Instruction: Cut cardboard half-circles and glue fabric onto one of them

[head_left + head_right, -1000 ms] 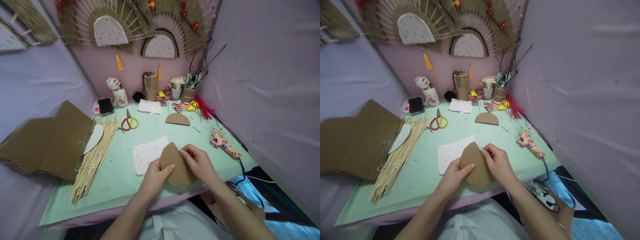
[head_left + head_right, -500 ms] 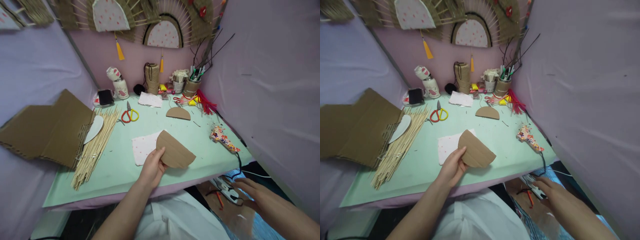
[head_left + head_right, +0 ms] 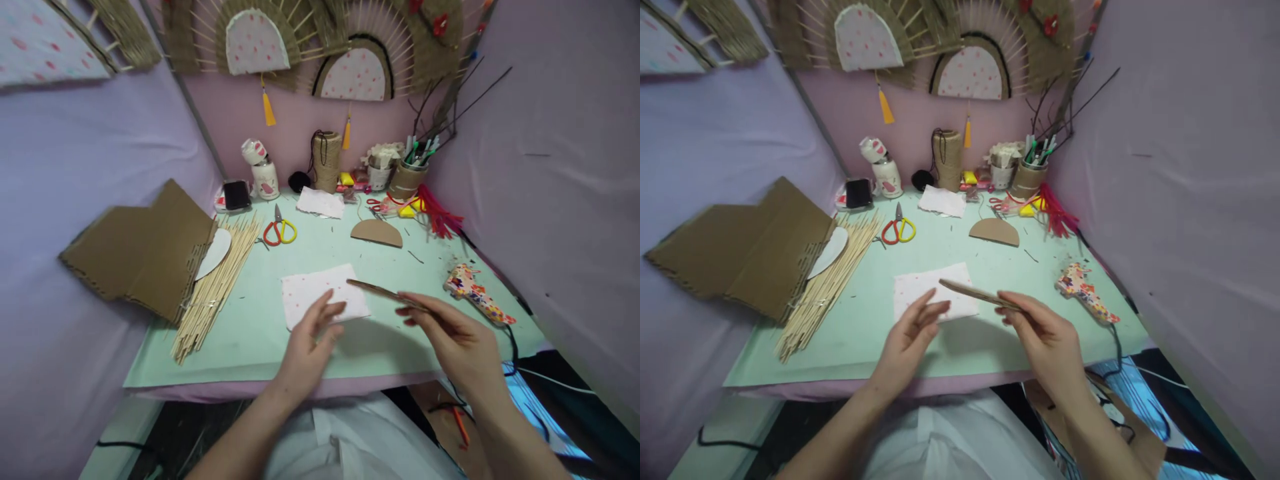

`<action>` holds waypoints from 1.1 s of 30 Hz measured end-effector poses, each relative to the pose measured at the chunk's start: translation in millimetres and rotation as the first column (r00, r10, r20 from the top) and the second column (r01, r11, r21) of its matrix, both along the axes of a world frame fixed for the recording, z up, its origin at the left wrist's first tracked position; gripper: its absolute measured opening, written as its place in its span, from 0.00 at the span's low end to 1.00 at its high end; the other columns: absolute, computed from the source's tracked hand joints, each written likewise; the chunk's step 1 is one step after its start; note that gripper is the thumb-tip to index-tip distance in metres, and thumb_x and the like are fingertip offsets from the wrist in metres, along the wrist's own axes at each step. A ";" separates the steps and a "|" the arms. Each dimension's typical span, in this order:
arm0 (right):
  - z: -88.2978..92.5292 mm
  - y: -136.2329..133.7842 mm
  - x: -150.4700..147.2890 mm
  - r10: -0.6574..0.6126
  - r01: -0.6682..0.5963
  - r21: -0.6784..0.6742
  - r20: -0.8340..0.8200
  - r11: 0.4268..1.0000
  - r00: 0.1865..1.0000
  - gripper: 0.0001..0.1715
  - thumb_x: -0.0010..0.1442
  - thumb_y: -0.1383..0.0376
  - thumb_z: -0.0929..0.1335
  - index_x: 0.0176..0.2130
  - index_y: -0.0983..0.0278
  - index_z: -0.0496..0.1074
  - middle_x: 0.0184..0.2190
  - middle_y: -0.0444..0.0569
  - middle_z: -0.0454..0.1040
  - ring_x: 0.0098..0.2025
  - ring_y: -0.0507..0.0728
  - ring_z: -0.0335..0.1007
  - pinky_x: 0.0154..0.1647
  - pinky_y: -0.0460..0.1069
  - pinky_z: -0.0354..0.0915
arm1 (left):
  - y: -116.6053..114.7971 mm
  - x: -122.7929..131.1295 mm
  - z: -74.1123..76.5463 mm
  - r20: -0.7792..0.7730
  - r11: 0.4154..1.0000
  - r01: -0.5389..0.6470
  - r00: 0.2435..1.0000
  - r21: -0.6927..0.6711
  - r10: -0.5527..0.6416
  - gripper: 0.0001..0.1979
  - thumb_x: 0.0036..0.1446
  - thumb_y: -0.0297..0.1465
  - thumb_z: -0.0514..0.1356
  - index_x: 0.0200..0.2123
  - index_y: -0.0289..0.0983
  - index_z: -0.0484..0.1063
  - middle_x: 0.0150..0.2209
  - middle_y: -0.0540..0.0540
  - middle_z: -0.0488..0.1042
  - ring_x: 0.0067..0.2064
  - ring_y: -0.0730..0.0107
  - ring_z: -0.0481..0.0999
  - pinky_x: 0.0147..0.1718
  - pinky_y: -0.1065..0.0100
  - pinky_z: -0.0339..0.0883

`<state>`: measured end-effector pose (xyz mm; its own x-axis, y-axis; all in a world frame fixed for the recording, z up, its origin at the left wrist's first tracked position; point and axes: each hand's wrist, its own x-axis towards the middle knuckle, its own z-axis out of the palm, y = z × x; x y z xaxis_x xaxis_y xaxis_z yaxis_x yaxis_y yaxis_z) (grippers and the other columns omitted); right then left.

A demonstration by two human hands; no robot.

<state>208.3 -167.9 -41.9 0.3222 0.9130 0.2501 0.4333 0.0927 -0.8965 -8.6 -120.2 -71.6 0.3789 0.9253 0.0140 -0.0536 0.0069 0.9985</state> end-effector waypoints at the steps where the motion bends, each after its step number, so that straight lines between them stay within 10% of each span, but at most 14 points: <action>1: -2.5 6.4 -5.1 -0.051 0.041 0.119 0.076 0.992 0.996 0.14 0.62 0.62 0.67 0.47 0.59 0.76 0.42 0.50 0.79 0.43 0.59 0.76 0.46 0.56 0.72 | 5.4 -12.1 0.1 -0.129 0.989 -0.095 0.986 0.111 0.109 0.25 0.60 0.37 0.58 0.60 0.42 0.61 0.55 0.41 0.72 0.57 0.60 0.70 0.56 0.57 0.62; 5: -25.7 33.4 -24.3 0.044 -0.175 0.335 0.365 0.926 0.930 0.23 0.65 0.70 0.63 0.56 0.56 0.69 0.56 0.50 0.71 0.56 0.58 0.68 0.58 0.58 0.66 | 24.7 -56.9 -5.3 -0.476 0.869 -0.147 0.787 0.473 0.392 0.16 0.62 0.33 0.55 0.53 0.40 0.67 0.53 0.41 0.73 0.57 0.61 0.70 0.58 0.53 0.60; 11: -59.4 51.1 -26.0 0.334 -0.438 -0.004 0.653 0.899 0.680 0.22 0.64 0.63 0.64 0.57 0.59 0.68 0.59 0.53 0.68 0.66 0.67 0.52 0.60 0.68 0.59 | 33.3 -83.1 -26.6 -0.692 0.795 0.122 0.581 0.595 0.428 0.12 0.62 0.31 0.54 0.47 0.38 0.71 0.55 0.41 0.72 0.61 0.58 0.66 0.62 0.46 0.51; 21: -42.1 62.9 -24.3 0.281 -0.339 -0.012 0.589 0.941 0.757 0.21 0.65 0.64 0.63 0.56 0.61 0.66 0.57 0.56 0.68 0.59 0.61 0.63 0.59 0.61 0.63 | 31.2 -80.7 -25.8 -0.725 0.789 0.159 0.532 0.593 0.438 0.15 0.64 0.32 0.51 0.53 0.38 0.66 0.57 0.42 0.70 0.62 0.60 0.63 0.63 0.48 0.50; 33: -37.1 98.1 -22.2 0.633 -0.604 -0.261 0.538 0.753 0.557 0.35 0.57 0.63 0.70 0.62 0.62 0.60 0.62 0.57 0.63 0.63 0.63 0.58 0.62 0.60 0.59 | 28.4 -78.2 -17.5 -0.821 0.816 0.280 0.448 0.505 0.354 0.25 0.63 0.35 0.52 0.61 0.38 0.54 0.61 0.40 0.65 0.65 0.56 0.58 0.65 0.44 0.38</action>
<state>186.1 -69.8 -79.0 -0.5150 0.8463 0.1360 0.6962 0.5056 -0.5096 -86.8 -91.8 -89.1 0.4406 0.8832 0.1604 0.8257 -0.4689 0.3137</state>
